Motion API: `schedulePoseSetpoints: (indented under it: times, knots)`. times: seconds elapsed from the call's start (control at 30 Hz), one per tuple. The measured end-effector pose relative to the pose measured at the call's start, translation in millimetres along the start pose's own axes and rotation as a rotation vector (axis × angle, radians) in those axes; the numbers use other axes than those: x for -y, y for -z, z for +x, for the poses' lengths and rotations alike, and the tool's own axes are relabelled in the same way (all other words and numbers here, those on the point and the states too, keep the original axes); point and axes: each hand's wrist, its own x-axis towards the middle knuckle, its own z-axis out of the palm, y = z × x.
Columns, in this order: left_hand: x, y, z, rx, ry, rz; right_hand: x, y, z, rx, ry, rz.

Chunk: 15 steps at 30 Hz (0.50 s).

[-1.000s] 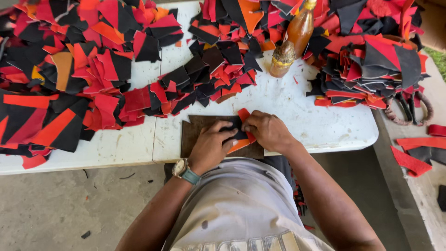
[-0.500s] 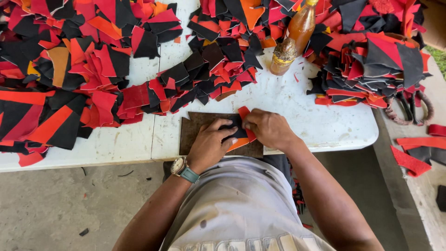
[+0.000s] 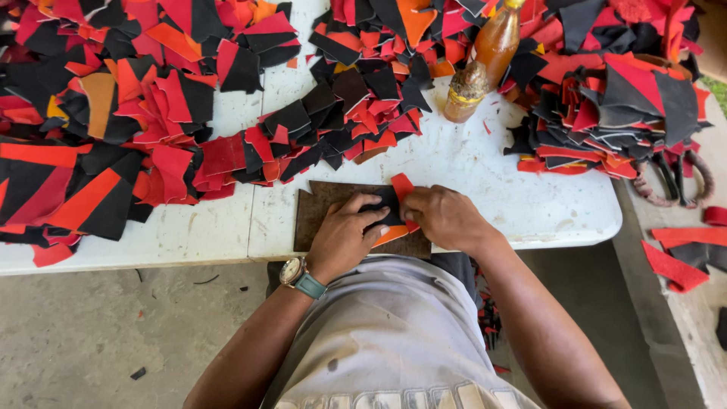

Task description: The person repeatedly picks up red and black fabric pieces from a table, aligns them, and presses them together by hand. They place the assembled pieces back onto the table among other similar pieces. The process is repeated multiple times throughout the clip.

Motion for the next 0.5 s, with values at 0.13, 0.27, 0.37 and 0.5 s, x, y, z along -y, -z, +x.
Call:
schedulePoseSetpoints:
  times: [0.13,0.27,0.37,0.5]
  knots:
    - [0,-1,-1,0.006,0.015,-0.001,1,0,-3,-0.033,-0.066,0.030]
    - [0,-2,-2,-0.041,-0.026,0.005,-6,7,-6,0.061,0.018,0.102]
    - [0,-2,-2,-0.008,-0.019,0.014,-9,9,-10,0.008,-0.050,0.182]
    - [-1,-2,-3,-0.022,-0.005,-0.008,-5,6,-24,0.027,0.016,0.032]
